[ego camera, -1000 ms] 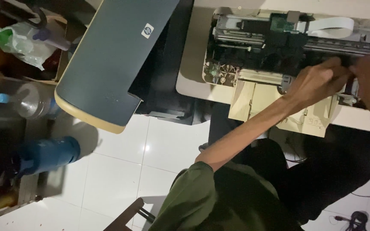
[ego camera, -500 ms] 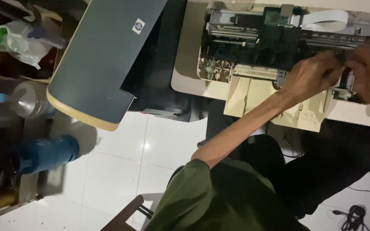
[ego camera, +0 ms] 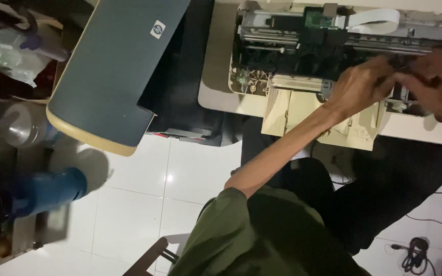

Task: The person is disassembling a printer chassis, removing internal components and screws using a screwdriver.

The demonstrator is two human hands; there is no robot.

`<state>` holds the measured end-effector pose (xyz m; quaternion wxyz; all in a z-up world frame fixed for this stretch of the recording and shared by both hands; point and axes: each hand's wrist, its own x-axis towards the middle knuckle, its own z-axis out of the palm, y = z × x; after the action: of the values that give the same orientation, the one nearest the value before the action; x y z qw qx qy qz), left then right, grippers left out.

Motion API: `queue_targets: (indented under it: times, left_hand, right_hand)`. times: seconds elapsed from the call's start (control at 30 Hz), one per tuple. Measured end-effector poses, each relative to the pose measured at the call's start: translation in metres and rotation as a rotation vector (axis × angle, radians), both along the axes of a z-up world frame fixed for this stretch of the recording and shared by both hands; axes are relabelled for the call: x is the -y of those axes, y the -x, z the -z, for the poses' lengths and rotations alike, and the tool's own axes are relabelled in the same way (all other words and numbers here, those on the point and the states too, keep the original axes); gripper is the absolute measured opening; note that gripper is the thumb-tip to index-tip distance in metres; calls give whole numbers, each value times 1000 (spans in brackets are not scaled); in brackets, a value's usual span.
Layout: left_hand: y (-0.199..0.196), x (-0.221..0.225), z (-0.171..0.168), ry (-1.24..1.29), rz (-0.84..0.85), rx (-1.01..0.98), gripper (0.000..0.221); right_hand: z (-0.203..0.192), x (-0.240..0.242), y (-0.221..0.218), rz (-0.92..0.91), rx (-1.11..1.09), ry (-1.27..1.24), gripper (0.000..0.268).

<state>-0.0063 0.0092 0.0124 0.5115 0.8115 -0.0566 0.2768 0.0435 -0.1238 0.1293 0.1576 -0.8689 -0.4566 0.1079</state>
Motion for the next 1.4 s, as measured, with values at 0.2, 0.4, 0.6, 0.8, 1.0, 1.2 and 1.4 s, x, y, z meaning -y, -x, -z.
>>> queue_targets:
  times: [0.2,0.4,0.6,0.8,1.0,1.2,1.4]
  left_hand:
    - [0,-2,1,-51,69,-89,14]
    - [18,-7,-42,61,88,-156,27]
    - [15,-3,-44,82,43,-134,26]
    - [5,-2,-24,-176,-65,153,5]
    - [9,-2,-36,48,-33,-15,24]
    - [16,-4,-49,63,10,-59,36]
    - [13,-2,-43,34,22,-18,27]
  right_hand:
    - [-36,-12,19,440,-134,213,54]
    - [-31,-15,-8,521,-446,258,59]
    - [-28,-18,-24,469,-475,380,42]
    - [-14,0,-42,56,-118,556,21]
    - [-29,-5,-31,-165,321,786,30]
    - [-34,3,-9,277,-43,401,42]
    - [-12,-4,-13,567,-407,154,52]
